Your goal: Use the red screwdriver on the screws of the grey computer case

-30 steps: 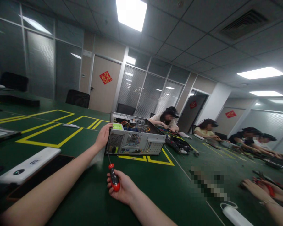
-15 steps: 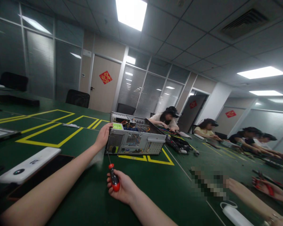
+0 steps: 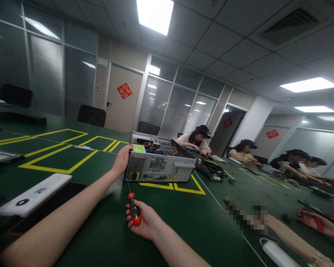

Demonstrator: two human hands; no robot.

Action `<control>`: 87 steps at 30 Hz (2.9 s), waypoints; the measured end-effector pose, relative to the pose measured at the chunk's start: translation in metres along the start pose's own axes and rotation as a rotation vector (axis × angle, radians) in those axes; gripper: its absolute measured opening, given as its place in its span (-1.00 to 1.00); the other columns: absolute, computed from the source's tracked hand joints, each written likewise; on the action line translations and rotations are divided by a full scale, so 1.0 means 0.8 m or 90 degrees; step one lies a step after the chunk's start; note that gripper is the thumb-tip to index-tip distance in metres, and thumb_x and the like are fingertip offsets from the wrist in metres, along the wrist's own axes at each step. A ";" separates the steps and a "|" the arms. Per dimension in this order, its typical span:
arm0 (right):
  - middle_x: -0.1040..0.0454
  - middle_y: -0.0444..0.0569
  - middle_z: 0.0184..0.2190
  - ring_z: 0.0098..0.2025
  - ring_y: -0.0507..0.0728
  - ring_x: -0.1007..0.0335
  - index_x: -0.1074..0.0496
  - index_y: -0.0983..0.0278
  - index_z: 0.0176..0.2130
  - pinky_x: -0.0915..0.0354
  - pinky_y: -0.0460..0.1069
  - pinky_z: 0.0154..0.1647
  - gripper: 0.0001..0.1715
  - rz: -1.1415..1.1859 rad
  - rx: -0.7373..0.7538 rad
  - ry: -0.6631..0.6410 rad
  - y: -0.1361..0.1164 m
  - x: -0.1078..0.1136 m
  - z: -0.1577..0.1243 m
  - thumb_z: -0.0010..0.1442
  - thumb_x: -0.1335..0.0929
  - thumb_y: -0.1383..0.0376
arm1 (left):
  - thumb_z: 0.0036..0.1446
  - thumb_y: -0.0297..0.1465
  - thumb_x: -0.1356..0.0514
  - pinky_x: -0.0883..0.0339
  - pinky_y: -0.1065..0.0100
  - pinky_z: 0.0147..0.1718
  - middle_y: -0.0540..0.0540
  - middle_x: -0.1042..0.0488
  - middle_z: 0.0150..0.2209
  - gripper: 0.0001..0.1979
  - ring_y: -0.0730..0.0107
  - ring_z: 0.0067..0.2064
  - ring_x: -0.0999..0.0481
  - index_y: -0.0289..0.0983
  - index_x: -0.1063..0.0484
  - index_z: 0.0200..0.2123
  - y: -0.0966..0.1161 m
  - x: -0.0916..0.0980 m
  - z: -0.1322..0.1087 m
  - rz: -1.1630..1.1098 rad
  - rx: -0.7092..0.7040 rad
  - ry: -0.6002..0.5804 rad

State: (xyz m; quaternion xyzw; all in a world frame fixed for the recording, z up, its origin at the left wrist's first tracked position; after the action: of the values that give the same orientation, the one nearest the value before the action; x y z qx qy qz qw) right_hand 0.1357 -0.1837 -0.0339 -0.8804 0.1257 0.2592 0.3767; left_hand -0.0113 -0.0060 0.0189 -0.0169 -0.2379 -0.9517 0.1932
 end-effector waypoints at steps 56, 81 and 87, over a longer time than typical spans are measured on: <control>-0.38 -0.06 -0.55 -0.56 -0.03 -0.30 -0.38 0.42 -0.23 -0.17 -0.19 -0.58 -0.65 -0.012 0.002 -0.005 0.003 0.000 0.001 0.27 -0.18 0.20 | 0.29 -0.30 0.20 -0.20 0.07 0.12 -0.22 -0.42 -0.02 -0.62 0.24 0.07 -0.37 -0.28 -0.38 -0.15 -0.001 0.000 0.000 0.008 -0.005 0.004; -0.37 -0.06 -0.55 -0.58 -0.04 -0.30 -0.37 0.42 -0.24 -0.15 -0.20 -0.62 -0.65 -0.007 0.005 -0.021 0.002 0.002 0.003 0.27 -0.17 0.19 | 0.29 -0.29 0.20 -0.21 0.10 0.12 -0.20 -0.42 -0.02 -0.62 0.26 0.07 -0.37 -0.26 -0.37 -0.14 0.000 0.000 0.000 0.005 0.000 0.000; -0.34 -0.08 -0.55 -0.65 -0.11 -0.15 -0.35 0.39 -0.23 0.12 -0.28 -0.73 -0.65 0.010 -0.008 -0.038 0.001 0.004 0.003 0.25 -0.19 0.16 | 0.29 -0.28 0.20 -0.21 0.10 0.12 -0.19 -0.42 -0.02 -0.62 0.26 0.07 -0.37 -0.25 -0.37 -0.14 -0.001 0.000 0.000 0.005 -0.005 0.005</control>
State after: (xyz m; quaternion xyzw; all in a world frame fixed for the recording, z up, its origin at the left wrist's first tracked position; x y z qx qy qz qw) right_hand 0.1372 -0.1830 -0.0376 -0.8736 0.1199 0.2893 0.3724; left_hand -0.0115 -0.0056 0.0187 -0.0150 -0.2333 -0.9519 0.1981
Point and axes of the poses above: each hand's wrist, its own z-axis towards the middle knuckle, its own x-axis out of the back of the hand, y = z × x, the point moved 2 cm from there along z, towards the middle knuckle
